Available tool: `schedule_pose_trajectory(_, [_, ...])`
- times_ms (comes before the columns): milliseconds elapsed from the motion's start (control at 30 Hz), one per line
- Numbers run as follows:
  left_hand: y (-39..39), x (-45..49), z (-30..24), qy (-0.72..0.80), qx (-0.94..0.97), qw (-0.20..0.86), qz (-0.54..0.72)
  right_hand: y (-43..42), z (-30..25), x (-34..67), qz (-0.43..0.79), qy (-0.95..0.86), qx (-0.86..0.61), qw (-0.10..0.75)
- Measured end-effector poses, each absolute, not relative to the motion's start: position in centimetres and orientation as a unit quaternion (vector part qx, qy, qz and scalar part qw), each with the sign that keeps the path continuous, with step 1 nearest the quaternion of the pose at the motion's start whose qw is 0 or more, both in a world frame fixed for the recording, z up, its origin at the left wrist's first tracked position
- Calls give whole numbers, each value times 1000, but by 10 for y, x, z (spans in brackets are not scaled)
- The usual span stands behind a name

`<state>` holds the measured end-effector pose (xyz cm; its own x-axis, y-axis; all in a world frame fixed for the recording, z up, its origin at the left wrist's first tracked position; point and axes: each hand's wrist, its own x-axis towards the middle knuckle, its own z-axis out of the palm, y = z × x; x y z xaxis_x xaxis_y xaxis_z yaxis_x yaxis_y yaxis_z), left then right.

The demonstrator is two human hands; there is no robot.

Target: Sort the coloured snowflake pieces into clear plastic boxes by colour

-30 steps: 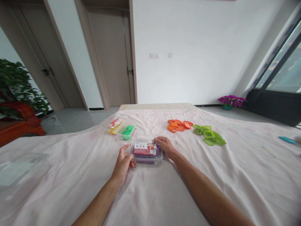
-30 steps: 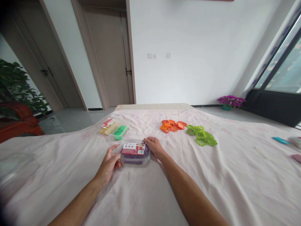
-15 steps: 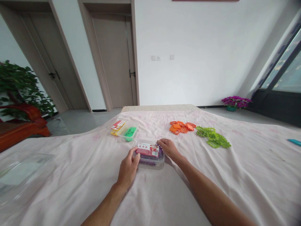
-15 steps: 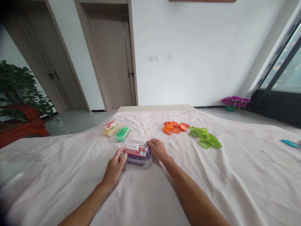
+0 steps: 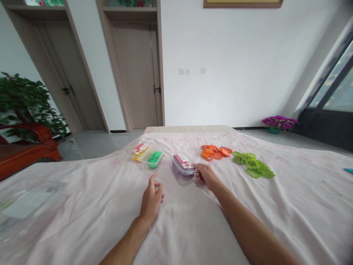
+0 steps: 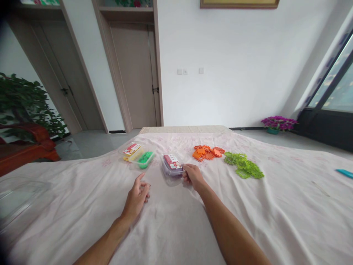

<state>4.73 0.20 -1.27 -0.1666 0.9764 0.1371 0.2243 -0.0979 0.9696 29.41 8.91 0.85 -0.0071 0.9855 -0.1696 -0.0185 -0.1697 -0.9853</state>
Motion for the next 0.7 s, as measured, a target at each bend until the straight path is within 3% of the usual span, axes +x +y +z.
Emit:
schedule_pose_trajectory(200, [4,47,-13,571,550,353,496,85,10,269,547,-447,-516,484])
schedule_pose_trajectory(700, [7,46,-12,573,575,340,475,125,-7,246,502,-657,-447,340])
